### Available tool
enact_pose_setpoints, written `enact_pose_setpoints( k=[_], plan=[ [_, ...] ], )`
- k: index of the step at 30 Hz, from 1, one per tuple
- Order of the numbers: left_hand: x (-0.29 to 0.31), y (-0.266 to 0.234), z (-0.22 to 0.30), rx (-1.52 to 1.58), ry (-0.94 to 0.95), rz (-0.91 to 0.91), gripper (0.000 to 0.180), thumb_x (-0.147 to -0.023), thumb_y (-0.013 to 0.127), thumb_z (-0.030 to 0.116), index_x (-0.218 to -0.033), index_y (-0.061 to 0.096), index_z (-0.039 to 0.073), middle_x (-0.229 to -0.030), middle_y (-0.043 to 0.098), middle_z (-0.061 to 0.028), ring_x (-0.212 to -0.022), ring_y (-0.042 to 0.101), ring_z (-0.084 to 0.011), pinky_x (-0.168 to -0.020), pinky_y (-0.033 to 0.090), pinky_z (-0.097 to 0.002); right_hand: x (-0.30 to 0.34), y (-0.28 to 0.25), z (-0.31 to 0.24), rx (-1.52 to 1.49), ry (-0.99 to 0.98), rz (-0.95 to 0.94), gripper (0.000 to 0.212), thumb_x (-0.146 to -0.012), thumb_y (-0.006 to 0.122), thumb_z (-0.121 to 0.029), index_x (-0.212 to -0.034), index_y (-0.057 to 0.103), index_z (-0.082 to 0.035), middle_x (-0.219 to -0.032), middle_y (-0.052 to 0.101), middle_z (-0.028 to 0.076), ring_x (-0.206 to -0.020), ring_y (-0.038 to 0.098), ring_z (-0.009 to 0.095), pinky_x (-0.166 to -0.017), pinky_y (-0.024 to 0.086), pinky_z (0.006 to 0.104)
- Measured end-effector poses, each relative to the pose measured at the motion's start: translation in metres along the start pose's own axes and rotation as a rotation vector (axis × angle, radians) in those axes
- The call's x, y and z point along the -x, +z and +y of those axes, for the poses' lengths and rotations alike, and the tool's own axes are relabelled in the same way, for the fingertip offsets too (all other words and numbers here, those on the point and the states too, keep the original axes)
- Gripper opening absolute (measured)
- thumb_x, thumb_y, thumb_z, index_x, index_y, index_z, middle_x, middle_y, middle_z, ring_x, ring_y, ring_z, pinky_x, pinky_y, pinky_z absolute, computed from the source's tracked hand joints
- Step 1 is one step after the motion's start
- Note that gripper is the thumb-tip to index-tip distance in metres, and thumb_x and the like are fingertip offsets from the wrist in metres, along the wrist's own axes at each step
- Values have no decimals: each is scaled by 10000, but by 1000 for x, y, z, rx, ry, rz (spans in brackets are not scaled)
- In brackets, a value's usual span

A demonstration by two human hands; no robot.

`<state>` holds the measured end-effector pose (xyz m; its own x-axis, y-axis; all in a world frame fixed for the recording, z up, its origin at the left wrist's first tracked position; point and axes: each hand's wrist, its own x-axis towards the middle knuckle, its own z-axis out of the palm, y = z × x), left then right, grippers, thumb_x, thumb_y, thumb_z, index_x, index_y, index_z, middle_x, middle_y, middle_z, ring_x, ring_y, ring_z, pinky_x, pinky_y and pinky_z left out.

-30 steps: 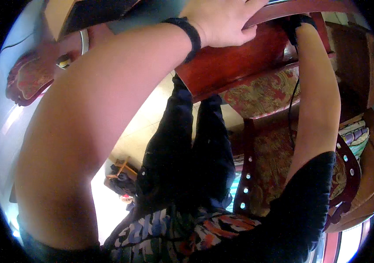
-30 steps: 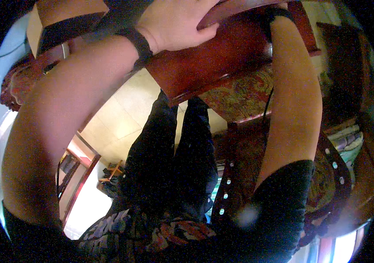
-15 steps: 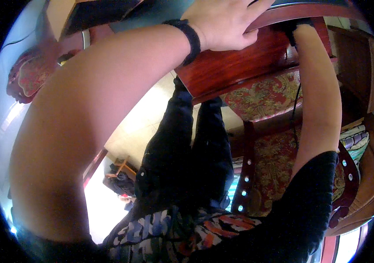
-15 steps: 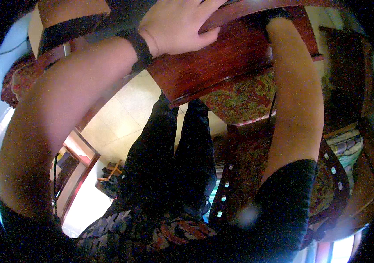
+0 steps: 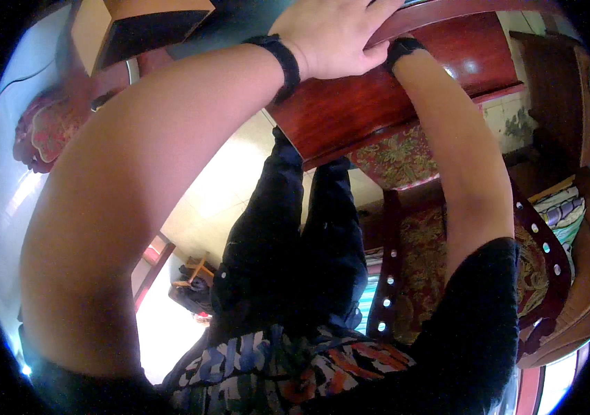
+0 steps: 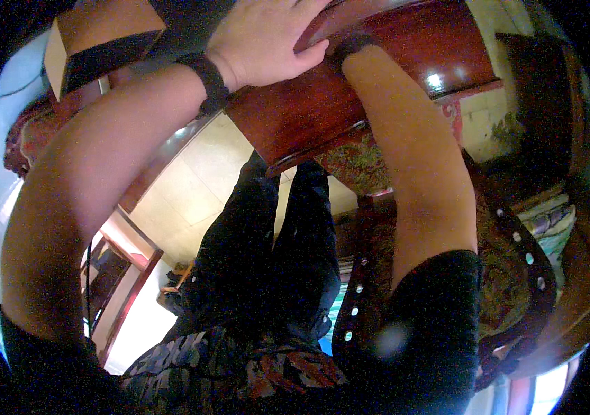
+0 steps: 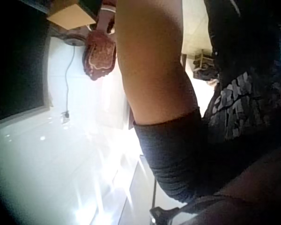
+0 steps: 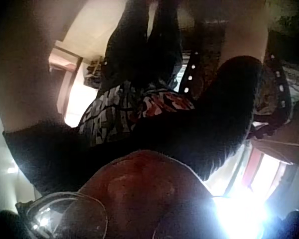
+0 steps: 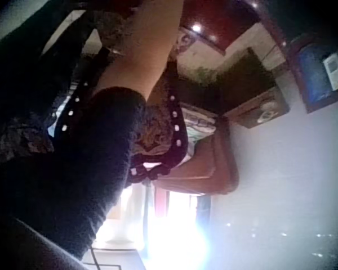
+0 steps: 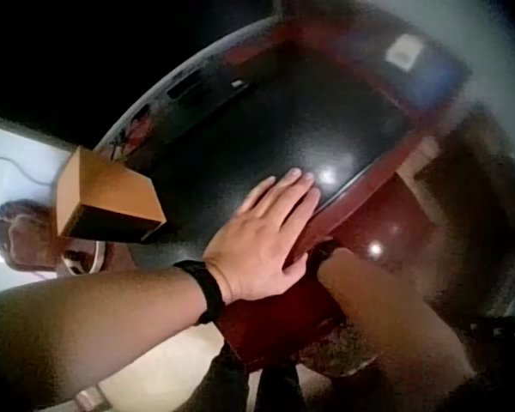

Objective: The person wipes the surface of a wooden desk and the drawers with a cloth, then uses the same cloth to wipe down a white and black headset.

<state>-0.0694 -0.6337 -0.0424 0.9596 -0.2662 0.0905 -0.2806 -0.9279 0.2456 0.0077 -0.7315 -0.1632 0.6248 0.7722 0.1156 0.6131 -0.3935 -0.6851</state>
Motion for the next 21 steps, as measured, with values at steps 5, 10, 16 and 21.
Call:
enact_pose_setpoints(
  k=[5, 10, 16, 21],
  plan=[
    [0, -1, 1, -4, -4, -2, 693, -849, 576, 291, -1410, 368, -57, -1482, 341, -225, -1424, 278, -341, -1197, 192, -452, 7, 27, -27, -144, -41, -154, 496, -910, 576, -386, -1307, 556, -89, -1181, 636, 192, -1079, 601, 381, -932, 480, 471],
    [2, 1, 1, -13, -6, 13, 694, -846, 581, 291, -1408, 370, -57, -1481, 341, -224, -1423, 278, -342, -1196, 197, -448, 33, 91, -53, -285, -68, -377, 508, -906, 587, -414, -1302, 565, -96, -1164, 647, 195, -1067, 609, 390, -922, 487, 476],
    [3, 0, 1, -27, -18, 6, 694, -848, 590, 290, -1412, 370, -50, -1484, 339, -220, -1426, 273, -340, -1199, 196, -441, 86, 94, -97, 55, -357, -478, 456, -907, 584, -391, -1290, 585, -142, -1191, 651, 166, -1109, 612, 335, -964, 472, 464],
    [-2, 3, 2, -30, -7, 17, 694, -851, 594, 295, -1413, 370, -46, -1486, 338, -216, -1431, 265, -332, -1201, 195, -433, 159, 90, -93, 15, -563, -501, 337, -864, 552, -153, -1189, 643, -138, -1363, 543, 85, -1248, 516, 272, -1096, 370, 411]
  ],
)
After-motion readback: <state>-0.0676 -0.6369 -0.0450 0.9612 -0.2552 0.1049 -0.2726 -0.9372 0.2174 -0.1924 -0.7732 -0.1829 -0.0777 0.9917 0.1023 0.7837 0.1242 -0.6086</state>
